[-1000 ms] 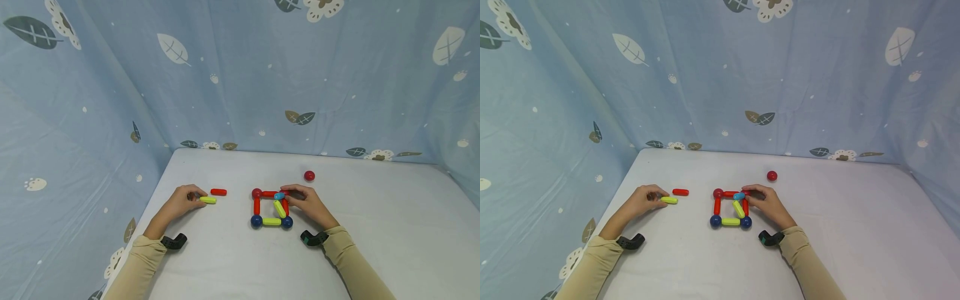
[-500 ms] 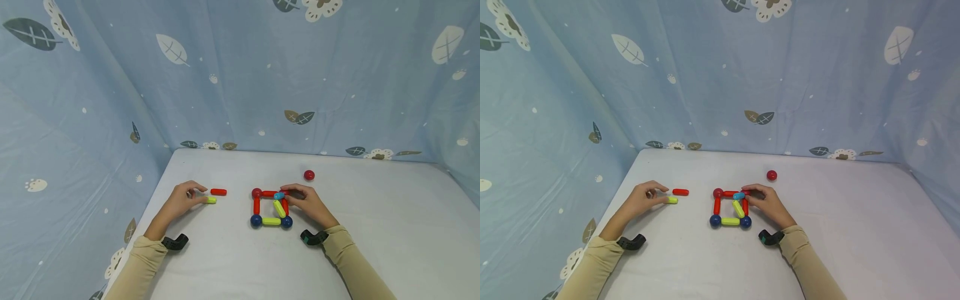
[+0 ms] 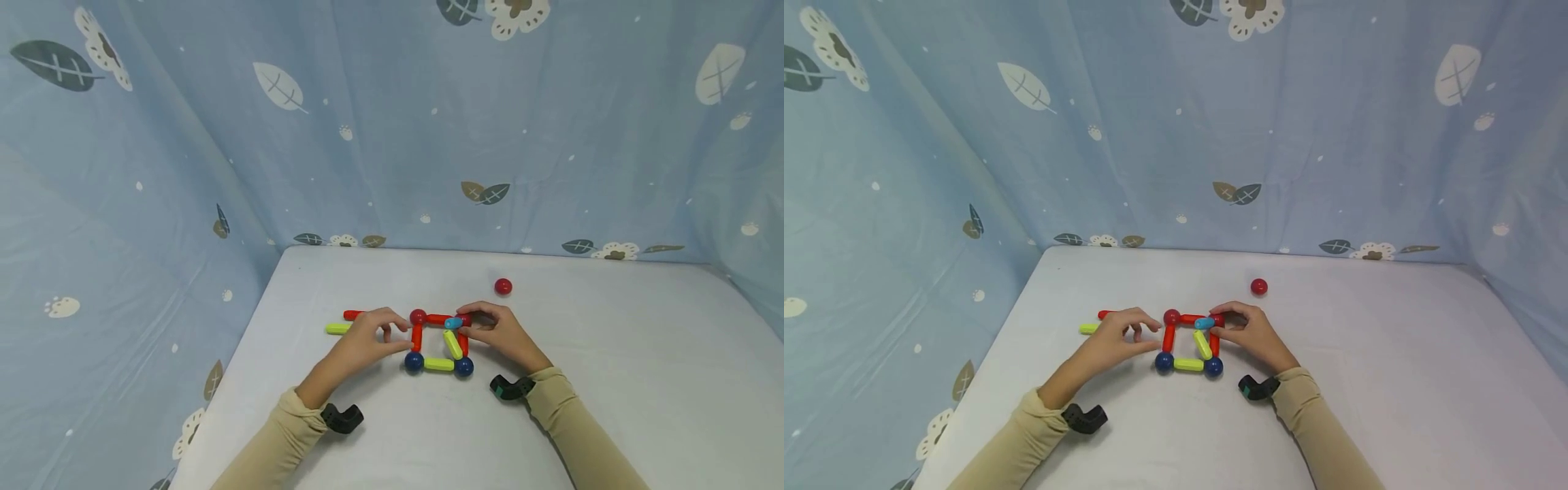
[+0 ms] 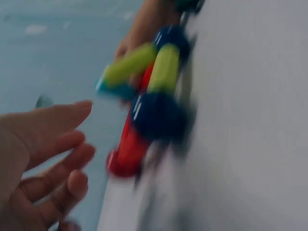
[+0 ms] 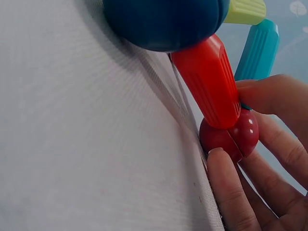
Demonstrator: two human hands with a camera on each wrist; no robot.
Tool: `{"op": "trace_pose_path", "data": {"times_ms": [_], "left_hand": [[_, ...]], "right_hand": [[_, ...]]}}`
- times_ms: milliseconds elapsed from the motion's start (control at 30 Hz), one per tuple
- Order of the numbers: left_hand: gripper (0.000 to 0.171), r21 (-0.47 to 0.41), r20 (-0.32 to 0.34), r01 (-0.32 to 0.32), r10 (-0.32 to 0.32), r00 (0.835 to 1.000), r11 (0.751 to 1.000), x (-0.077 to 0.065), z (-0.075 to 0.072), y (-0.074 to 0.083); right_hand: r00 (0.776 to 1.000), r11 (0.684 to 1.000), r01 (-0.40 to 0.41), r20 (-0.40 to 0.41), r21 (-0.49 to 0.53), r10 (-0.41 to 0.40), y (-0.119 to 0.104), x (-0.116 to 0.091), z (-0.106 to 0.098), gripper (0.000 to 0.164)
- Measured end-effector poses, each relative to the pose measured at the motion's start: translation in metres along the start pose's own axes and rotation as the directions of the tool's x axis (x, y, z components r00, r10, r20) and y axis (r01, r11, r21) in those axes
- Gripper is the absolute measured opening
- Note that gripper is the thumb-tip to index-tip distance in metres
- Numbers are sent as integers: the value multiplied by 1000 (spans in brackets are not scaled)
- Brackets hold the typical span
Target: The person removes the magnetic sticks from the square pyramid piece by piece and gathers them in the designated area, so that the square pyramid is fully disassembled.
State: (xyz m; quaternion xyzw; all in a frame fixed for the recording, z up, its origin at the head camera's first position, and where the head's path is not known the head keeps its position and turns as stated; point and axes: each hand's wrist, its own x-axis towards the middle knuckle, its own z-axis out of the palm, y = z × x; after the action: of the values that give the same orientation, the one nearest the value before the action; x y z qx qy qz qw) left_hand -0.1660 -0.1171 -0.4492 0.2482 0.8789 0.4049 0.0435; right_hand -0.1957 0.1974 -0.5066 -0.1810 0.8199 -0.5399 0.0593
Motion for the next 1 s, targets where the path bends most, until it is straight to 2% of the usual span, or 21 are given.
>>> {"op": "trace_pose_path", "data": {"times_ms": [100, 300, 400, 567, 667, 800, 1000], "left_hand": [[27, 51, 3, 12, -12, 1000, 999, 8, 21, 16], [32, 178, -72, 61, -48, 996, 982, 16, 54, 32], [35, 213, -100, 90, -70, 993, 973, 20, 64, 36], [39, 278, -145, 105, -67, 987, 955, 26, 73, 42], [40, 274, -146, 114, -76, 986, 955, 28, 77, 43], [37, 221, -129, 116, -89, 988, 968, 29, 82, 42], [29, 106, -126, 60, -46, 991, 993, 28, 89, 39]], "right_hand": [[1000, 1000, 8, 3, 11, -8, 2, 0, 2, 36], [1000, 1000, 14, 1, 6, -14, 3, 1, 4, 36], [1000, 1000, 4, 0, -5, -4, 2, 1, 3, 37], [1000, 1000, -20, 2, -7, 20, 1, 2, 1, 37], [1000, 1000, -15, 0, -6, 15, 2, 2, 0, 37], [1000, 1000, 10, 0, -3, -10, 3, 1, 0, 38], [1000, 1000, -3, -3, 8, 3, 5, 1, -1, 36]]}}
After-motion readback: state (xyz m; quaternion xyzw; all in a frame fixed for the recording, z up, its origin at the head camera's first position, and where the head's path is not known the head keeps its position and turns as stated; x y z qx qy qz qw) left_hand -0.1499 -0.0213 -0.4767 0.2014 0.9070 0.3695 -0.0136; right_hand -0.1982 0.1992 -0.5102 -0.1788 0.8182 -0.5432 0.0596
